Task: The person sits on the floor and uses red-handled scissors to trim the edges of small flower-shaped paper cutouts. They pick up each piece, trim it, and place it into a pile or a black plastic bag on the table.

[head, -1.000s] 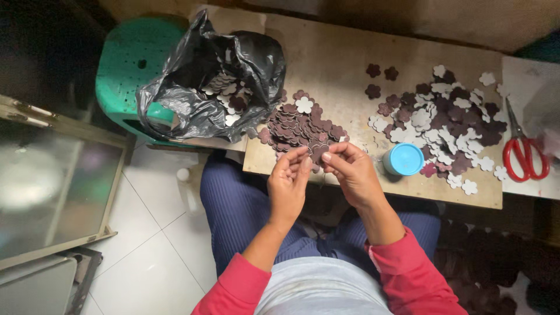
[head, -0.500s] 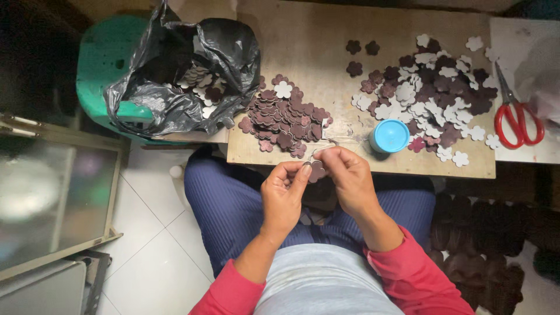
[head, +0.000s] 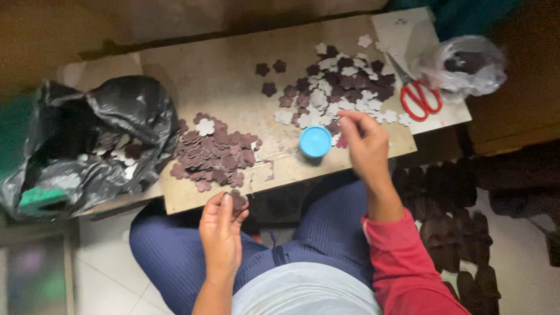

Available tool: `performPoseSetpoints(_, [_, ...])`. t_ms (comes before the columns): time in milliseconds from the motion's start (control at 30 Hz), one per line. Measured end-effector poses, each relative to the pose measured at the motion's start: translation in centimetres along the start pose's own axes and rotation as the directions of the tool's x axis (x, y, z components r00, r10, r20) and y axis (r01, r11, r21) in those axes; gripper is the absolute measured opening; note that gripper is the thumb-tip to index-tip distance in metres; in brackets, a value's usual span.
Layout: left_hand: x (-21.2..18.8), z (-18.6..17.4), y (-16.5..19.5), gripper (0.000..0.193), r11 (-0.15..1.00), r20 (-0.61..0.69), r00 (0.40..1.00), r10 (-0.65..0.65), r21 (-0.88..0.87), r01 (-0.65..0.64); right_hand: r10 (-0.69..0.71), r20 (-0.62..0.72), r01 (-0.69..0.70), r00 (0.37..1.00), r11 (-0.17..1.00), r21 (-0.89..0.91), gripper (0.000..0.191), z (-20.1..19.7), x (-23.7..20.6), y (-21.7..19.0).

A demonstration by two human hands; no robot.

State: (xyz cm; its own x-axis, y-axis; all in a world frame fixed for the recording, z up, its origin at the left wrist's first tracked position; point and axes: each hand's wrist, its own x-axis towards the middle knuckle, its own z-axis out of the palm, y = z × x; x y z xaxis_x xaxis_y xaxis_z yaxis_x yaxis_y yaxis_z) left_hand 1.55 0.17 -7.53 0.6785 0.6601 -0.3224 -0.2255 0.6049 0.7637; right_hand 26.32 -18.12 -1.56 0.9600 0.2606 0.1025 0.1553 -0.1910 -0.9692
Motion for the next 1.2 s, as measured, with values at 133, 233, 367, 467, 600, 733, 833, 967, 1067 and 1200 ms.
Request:
performPoseSetpoints(133, [-0.2,1.3,0.1,0.033,0.997,-0.021,1.0,-0.022,0.073,0.023,-0.422,-0.261,0.193,0.868,0.771,-0.607,0.019,-9.2,8.9,2.4])
performPoseSetpoints(233, [-0.2,2.8,0.0,0.035,0.998,0.003,1.0,-0.031,0.053,0.031,-0.364,-0.195,0.036,0.911,0.539,-0.842,0.028,-13.3,12.2,4.5])
performPoseSetpoints(367, [-0.6,4.2,-0.1,0.032,0.996,-0.002,1.0,-0.004,0.093,0.005,-0.075,-0.108,-0.076,0.991,0.344,-0.936,0.022,-14.6,13.9,4.7])
performPoseSetpoints(467, [-0.3,4.7,-0.3,0.03,0.978,-0.021,0.998,0.066,0.201,-0.06,0.239,-0.066,-0.117,0.969,0.208,-0.971,0.03,-14.4,14.4,3.1])
performPoseSetpoints(600, [-0.4,4.9,-0.6,0.029,0.976,0.021,0.988,0.154,0.156,-0.155,0.203,-0.104,-0.134,0.974,0.136,-0.982,0.041,-13.8,12.9,2.3])
performPoseSetpoints(733, [-0.6,4.5,-0.5,0.028,0.971,0.026,0.981,0.192,0.14,-0.194,0.204,-0.109,-0.122,0.973,0.056,-0.991,0.047,-15.6,12.6,2.7])
performPoseSetpoints(833, [-0.9,4.0,-0.1,0.029,0.977,0.002,0.991,0.134,0.169,-0.133,0.269,-0.101,-0.185,0.958,0.306,-0.934,0.04,-18.1,10.7,3.0])
performPoseSetpoints(967, [-1.2,3.8,0.3,0.03,0.982,0.021,0.992,0.124,0.141,-0.125,0.135,0.079,-0.088,0.988,0.895,-0.438,0.027,-18.9,4.0,2.2])
performPoseSetpoints(1067, [-1.4,3.7,0.6,0.03,0.985,0.046,0.991,0.126,0.112,-0.131,0.126,0.093,-0.103,0.988,0.97,-0.221,0.04,-16.3,-2.9,-0.4])
performPoseSetpoints(1200, [-1.7,3.7,1.3,0.029,0.984,0.07,0.985,0.157,0.079,-0.162,0.24,0.348,-0.245,0.906,0.969,-0.03,0.038,-8.8,-8.8,-2.7])
